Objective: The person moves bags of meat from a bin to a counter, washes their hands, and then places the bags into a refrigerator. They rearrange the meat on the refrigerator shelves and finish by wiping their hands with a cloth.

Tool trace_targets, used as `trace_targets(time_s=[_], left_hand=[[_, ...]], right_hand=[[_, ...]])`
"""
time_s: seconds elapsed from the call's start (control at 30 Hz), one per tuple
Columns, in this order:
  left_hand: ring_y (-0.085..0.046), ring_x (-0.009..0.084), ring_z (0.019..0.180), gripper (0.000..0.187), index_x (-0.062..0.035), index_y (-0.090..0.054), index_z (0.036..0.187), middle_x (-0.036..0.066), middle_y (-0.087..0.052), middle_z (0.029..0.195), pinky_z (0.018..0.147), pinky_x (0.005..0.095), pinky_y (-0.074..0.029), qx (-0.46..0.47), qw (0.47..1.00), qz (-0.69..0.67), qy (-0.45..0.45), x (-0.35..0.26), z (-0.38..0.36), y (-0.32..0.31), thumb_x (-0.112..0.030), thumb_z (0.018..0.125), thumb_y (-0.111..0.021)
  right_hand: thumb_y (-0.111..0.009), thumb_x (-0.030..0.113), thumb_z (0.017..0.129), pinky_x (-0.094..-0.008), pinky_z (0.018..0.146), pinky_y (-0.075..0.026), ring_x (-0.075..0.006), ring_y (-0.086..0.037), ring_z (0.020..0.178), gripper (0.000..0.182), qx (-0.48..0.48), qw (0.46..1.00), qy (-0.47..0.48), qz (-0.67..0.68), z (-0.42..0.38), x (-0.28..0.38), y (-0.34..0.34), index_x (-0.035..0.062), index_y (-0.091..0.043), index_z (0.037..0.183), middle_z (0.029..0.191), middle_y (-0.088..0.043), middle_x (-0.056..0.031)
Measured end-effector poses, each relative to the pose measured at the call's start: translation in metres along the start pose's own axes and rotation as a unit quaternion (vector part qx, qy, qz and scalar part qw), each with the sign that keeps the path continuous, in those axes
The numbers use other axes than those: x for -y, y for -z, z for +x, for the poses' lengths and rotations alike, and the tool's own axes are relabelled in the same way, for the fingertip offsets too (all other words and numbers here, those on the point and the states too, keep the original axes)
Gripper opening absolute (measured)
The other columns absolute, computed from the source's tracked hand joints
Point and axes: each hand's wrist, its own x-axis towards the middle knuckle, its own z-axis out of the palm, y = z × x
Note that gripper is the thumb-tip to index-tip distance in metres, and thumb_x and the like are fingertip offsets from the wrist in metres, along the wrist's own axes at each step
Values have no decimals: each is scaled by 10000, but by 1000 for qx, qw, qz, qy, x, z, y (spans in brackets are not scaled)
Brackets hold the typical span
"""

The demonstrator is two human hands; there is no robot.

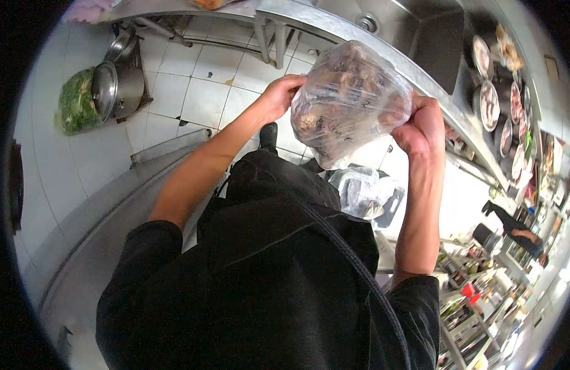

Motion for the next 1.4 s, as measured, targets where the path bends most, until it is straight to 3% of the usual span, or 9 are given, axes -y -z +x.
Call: trace_targets(time_s=[0.13, 0.2, 0.27, 0.37, 0.87, 1.0, 1.1, 1.23, 1.4], left_hand=[[-547, 131, 773, 186, -26, -601, 925, 66, -604, 881, 701, 280, -425, -5, 998, -55, -24, -21, -33, -8, -183, 832, -632], [-585, 200, 973, 188, -41, -599, 1028, 87, -603, 990, 883, 339, -472, 7, 970, 154, -190, 9, -25, 29, -118, 860, -562], [-564, 163, 951, 208, -51, -606, 1012, 48, -601, 971, 857, 318, -463, -56, 986, 25, -156, -10, -46, 12, -142, 826, -618], [-541, 132, 863, 193, -47, -606, 936, 20, -583, 897, 795, 287, -461, -124, 976, -99, -149, -32, -56, 25, -148, 776, -646], [-609, 197, 919, 199, 1, -502, 1034, 95, -594, 977, 826, 339, -514, -285, 915, -156, -240, -108, -148, 45, -83, 862, -558], [-630, 238, 858, 253, 39, -499, 1027, 135, -603, 967, 774, 403, -537, -346, 876, -222, -253, -174, -185, 43, -144, 889, -607], [-636, 243, 837, 252, 42, -521, 1015, 139, -613, 943, 751, 396, -538, -384, 861, -204, -265, -210, -182, 67, -148, 882, -621], [-646, 250, 766, 177, 39, -596, 946, 138, -641, 888, 654, 377, -533, -525, 807, -54, -264, -249, -173, 112, -92, 831, -628], [-641, 238, 698, 160, 53, -601, 910, 115, -636, 810, 600, 371, -520, -523, 745, -192, -368, -285, -215, 187, -79, 820, -610]], right_hand=[[-461, 14, 822, -326, 598, -432, -170, -494, 650, 163, 21, 999, -4, -50, 0, 14, -13, -12, -554, 954, 808, -558, -66], [-489, 114, 922, -326, 576, -441, -140, -516, 634, 160, -36, 994, 27, -95, -7, 5, -52, 5, -572, 1006, 814, -595, -51], [-465, 166, 943, -324, 530, -419, -142, -536, 633, 195, 29, 993, -30, -114, 6, 8, -61, 35, -579, 1030, 811, -618, -62], [-449, 39, 794, -312, 517, -404, -176, -534, 636, 186, 86, 984, -43, -149, 42, -6, -86, 18, -568, 935, 824, -603, -67], [-438, 7, 770, -359, 696, -485, -221, -558, 706, 123, 226, 945, -108, -211, 122, -70, -238, 22, -560, 779, 761, -573, -81], [-501, 83, 795, -313, 657, -450, -180, -544, 721, 158, 321, 901, -82, -281, 229, -120, -274, 20, -592, 907, 804, -583, -45], [-533, 146, 832, -288, 735, -453, -157, -588, 827, 245, 289, 817, 62, -494, 172, -132, -334, 50, -566, 1055, 907, -596, -29], [-524, 56, 841, -278, 734, -474, -176, -596, 809, 289, 398, 801, 36, -446, 150, -133, -370, -4, -530, 1124, 964, -614, -75], [-565, 73, 839, -260, 716, -476, -165, -605, 793, 291, 388, 794, 15, -467, 169, -150, -365, -45, -563, 1106, 953, -638, -96]])
